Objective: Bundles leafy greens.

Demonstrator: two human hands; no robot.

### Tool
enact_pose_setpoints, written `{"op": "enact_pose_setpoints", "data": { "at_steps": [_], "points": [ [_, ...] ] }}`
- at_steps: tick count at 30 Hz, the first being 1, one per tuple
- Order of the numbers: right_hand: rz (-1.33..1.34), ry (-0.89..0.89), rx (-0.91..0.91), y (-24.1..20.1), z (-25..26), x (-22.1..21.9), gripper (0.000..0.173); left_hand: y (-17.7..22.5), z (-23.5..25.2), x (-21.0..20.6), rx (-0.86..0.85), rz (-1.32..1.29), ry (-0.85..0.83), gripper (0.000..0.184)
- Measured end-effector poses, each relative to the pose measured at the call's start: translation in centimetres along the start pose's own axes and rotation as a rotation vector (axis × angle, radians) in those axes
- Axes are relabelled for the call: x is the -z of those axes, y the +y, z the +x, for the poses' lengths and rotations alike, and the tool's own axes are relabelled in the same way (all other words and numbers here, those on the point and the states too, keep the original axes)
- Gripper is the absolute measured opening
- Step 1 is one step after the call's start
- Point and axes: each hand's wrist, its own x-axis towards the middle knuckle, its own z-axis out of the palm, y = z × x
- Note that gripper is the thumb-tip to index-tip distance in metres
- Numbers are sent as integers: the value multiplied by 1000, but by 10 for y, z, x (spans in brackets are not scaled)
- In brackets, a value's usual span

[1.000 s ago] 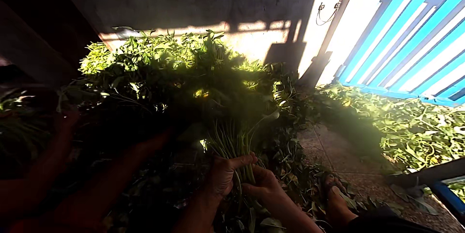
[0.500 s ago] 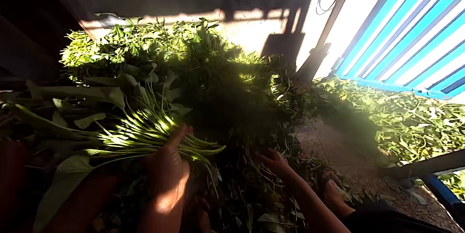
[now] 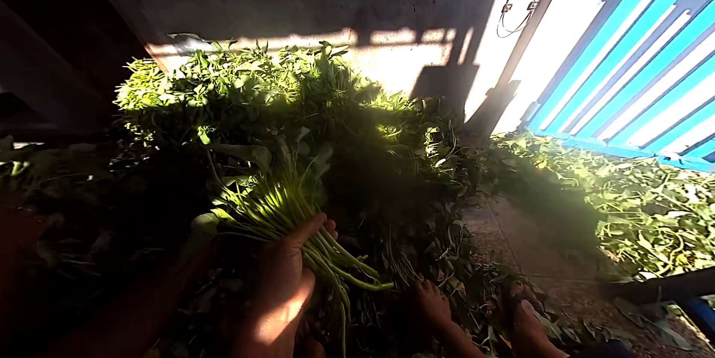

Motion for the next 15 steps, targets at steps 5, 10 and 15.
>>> {"op": "enact_pose_setpoints", "data": {
  "at_steps": [5, 10, 15],
  "points": [
    [-53, -93, 34, 6, 2, 6, 51, -6, 2, 1, 31, 52, -51, 21],
    [836, 131, 262, 1, -23, 28, 29, -11, 4, 3, 89, 140, -22, 26],
    [1204, 171, 383, -16, -62, 56, 19, -33, 5, 1, 126, 225, -63, 32]
  ]
}}
